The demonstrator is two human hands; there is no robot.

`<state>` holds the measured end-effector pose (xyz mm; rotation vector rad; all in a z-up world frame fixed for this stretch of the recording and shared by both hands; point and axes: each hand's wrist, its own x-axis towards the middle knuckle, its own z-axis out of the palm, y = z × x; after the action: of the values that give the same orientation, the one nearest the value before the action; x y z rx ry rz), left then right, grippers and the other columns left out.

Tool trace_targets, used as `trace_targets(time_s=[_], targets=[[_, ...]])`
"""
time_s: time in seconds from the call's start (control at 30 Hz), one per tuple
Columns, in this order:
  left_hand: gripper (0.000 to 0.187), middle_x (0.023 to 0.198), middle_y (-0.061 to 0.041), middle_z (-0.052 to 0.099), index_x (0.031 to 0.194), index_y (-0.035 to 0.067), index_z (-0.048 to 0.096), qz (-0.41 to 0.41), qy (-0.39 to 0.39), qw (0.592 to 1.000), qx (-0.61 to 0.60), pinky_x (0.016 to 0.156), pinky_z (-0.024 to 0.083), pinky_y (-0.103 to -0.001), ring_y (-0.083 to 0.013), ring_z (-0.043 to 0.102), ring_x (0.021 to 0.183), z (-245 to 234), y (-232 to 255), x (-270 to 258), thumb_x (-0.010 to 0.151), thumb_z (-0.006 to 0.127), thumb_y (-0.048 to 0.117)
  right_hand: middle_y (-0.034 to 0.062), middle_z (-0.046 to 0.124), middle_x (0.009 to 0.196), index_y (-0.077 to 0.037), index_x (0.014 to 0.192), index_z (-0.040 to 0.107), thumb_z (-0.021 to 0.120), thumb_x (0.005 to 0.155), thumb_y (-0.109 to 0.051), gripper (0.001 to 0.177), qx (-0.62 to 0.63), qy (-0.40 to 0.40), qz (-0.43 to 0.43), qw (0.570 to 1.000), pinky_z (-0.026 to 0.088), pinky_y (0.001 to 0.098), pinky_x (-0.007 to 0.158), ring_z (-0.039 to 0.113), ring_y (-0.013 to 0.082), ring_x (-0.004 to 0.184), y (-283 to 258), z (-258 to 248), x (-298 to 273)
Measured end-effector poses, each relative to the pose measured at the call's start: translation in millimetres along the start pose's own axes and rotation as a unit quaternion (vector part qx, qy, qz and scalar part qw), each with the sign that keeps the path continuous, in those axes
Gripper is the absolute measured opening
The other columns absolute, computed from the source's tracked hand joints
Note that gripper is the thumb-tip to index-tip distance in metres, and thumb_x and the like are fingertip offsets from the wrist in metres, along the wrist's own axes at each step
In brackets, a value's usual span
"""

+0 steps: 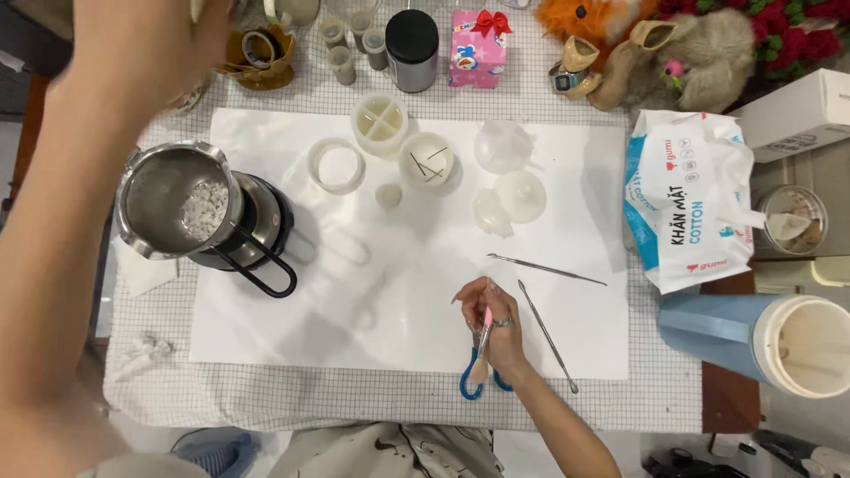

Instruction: Preparing candle molds and materials using scissors, brushes, and spoons

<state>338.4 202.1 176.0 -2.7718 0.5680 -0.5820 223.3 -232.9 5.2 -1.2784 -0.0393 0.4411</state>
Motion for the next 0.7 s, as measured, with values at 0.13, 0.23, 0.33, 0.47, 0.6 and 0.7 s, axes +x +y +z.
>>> trace_targets(time_s=[0.13, 0.23, 0.33, 0.47, 0.6, 0.7], targets=[[0.046, 0.103, -0.010, 0.068, 0.108, 0.013, 0.063, 0.038, -0.146, 0.972, -0.178, 0.080, 0.049, -0.043, -0.0256, 0.062, 0.102, -81, 147, -41, 0.080, 0.059, 0.049, 0.0044, 0.046, 0.049, -0.005, 0.081, 0.061, 0.033, 0.097, -0.043, 0.049, -0.014, 0.062, -0.022, 0.998, 0.030, 0.0179, 0.037, 0.039, 0.0078, 0.036, -5, -1, -4], [0.057, 0.103, -0.006, 0.067, 0.102, 0.015, 0.066, 0.058, -0.101, 0.983, -0.140, 0.089, 0.038, -0.038, -0.0200, 0.058, 0.108, -54, 180, -108, 0.080, 0.051, 0.065, 0.0006, 0.057, 0.065, -0.010, 0.086, 0.061, 0.044, 0.097, -0.042, 0.037, 0.023, 0.088, -0.024, 0.996, 0.040, 0.0124, 0.051, 0.054, 0.0044, 0.054, 4, -14, 8], [0.037, 0.082, -0.001, 0.062, 0.086, 0.013, 0.063, 0.045, 0.028, 0.986, -0.157, 0.086, 0.039, -0.036, -0.0180, 0.060, 0.088, -27, 185, -141, 0.079, 0.063, 0.049, 0.0084, 0.063, 0.085, -0.003, 0.094, 0.060, 0.058, 0.090, -0.009, 0.007, 0.190, 0.061, 0.039, 0.979, 0.053, 0.0155, 0.065, 0.063, 0.0119, 0.068, 16, -38, 24], [0.030, 0.059, 0.002, 0.052, 0.063, 0.014, 0.057, 0.006, 0.185, 0.977, -0.105, 0.078, 0.040, -0.030, -0.0140, 0.054, 0.065, -16, 194, -158, 0.088, 0.065, 0.030, 0.0091, 0.064, 0.092, -0.001, 0.103, 0.058, 0.055, 0.091, -0.004, 0.013, 0.255, 0.012, 0.074, 0.964, 0.054, 0.0110, 0.063, 0.066, 0.0128, 0.075, 16, -53, 29], [0.035, 0.048, 0.003, 0.049, 0.057, 0.015, 0.052, -0.023, 0.285, 0.941, -0.180, 0.071, 0.039, -0.027, -0.0134, 0.048, 0.053, -12, 202, -169, 0.090, 0.061, 0.024, 0.0126, 0.057, 0.098, -0.001, 0.134, 0.040, 0.052, 0.094, -0.011, 0.043, 0.286, -0.087, 0.065, 0.952, 0.056, 0.0126, 0.067, 0.066, 0.0104, 0.078, -10, -28, 16], [0.033, 0.049, 0.003, 0.049, 0.059, 0.015, 0.052, -0.025, 0.298, 0.933, -0.198, 0.072, 0.039, -0.028, -0.0137, 0.048, 0.054, -14, 205, -176, 0.088, 0.062, 0.026, 0.0053, 0.062, 0.094, -0.005, 0.144, 0.029, 0.058, 0.090, -0.016, 0.062, 0.208, -0.175, 0.013, 0.962, 0.054, 0.0195, 0.078, 0.066, 0.0097, 0.084, -19, -23, 15]])
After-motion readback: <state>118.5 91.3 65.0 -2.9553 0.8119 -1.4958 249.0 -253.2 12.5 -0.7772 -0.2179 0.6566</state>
